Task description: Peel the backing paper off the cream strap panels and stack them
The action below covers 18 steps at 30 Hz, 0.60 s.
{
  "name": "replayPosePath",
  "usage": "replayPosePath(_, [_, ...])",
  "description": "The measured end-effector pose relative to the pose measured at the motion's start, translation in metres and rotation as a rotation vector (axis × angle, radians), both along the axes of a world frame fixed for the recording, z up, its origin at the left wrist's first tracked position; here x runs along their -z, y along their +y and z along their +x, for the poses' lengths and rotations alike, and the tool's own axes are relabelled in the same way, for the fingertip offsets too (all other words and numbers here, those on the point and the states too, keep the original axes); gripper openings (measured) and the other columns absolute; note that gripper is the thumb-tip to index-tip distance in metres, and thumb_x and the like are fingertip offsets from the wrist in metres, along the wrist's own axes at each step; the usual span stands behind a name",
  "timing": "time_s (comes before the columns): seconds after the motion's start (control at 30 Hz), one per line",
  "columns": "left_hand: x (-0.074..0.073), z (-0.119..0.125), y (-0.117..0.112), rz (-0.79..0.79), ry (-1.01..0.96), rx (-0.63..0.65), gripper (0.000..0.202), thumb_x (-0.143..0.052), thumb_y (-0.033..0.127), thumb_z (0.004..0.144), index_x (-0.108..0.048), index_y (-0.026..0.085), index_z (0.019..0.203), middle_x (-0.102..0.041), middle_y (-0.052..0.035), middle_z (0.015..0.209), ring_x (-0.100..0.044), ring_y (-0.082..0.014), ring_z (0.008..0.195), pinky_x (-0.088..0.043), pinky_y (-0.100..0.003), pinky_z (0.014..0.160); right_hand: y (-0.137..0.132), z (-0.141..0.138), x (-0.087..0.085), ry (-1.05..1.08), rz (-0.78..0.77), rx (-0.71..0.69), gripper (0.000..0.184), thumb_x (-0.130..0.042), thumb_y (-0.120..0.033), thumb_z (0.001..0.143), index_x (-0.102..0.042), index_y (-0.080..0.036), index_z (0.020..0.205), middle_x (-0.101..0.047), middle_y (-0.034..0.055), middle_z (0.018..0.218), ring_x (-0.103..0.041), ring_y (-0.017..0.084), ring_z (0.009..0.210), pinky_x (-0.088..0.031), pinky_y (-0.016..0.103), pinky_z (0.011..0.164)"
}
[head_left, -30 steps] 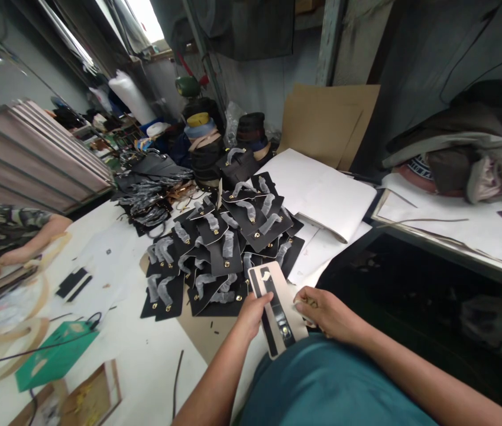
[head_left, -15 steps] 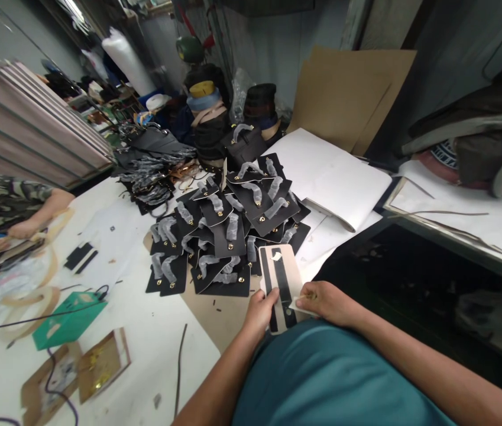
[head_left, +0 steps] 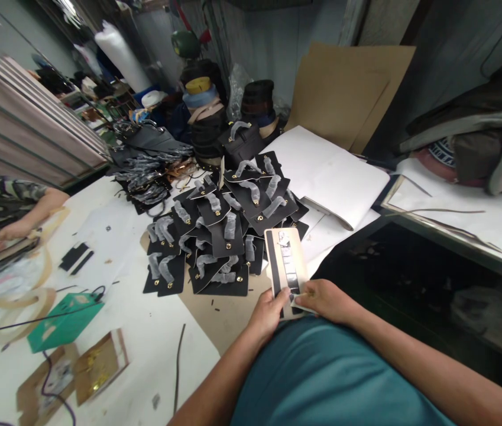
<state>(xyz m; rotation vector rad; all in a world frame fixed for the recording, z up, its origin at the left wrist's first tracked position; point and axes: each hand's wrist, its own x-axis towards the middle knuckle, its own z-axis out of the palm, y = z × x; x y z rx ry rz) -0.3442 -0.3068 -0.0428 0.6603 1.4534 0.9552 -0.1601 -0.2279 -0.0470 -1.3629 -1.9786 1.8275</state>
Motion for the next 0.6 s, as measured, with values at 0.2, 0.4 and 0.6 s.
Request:
replayPosePath(0.2, [-0.013, 0.004, 0.008, 0.073, 0.026, 0.043, 0.046, -0.083, 0.038, 0.076, -0.077, 0.011, 0.112, -0.078, -0.0149, 0.113, -0.072, -0.0322, 0.106, -0.055, -0.039, 0.096, -0.001, 0.002, -0.003, 0.053, 0.01, 0.054, 0.036, -0.068, -0.048, 0.087, -0.055, -0.019, 0.069, -0.059, -0.0023, 0.056, -0.058, 0.014, 0.053, -0.038, 0.023, 0.05])
replayPosePath(0.4, [-0.017, 0.008, 0.017, 0.062, 0.053, -0.063, 0.044, -0.084, 0.036, 0.074, -0.076, 0.01, 0.109, -0.079, -0.0163, 0.109, -0.074, -0.0308, 0.098, -0.057, -0.038, 0.089, -0.001, 0.011, -0.015, 0.168, 0.0, 0.058, 0.027, -0.064, -0.043, 0.091, -0.063, -0.017, 0.082, -0.061, -0.0025, 0.062, -0.055, 0.013, 0.057, -0.039, 0.022, 0.055])
replayPosePath(0.6, [-0.017, 0.02, 0.026, 0.071, 0.113, -0.092, 0.038, -0.083, 0.031, 0.073, -0.077, 0.011, 0.105, -0.08, -0.0155, 0.104, -0.075, -0.0305, 0.095, -0.058, -0.037, 0.086, -0.001, 0.016, -0.018, 0.074, 0.184, 0.109, 0.028, -0.063, -0.043, 0.09, -0.064, -0.018, 0.076, -0.061, -0.002, 0.063, -0.052, 0.013, 0.058, -0.036, 0.023, 0.054])
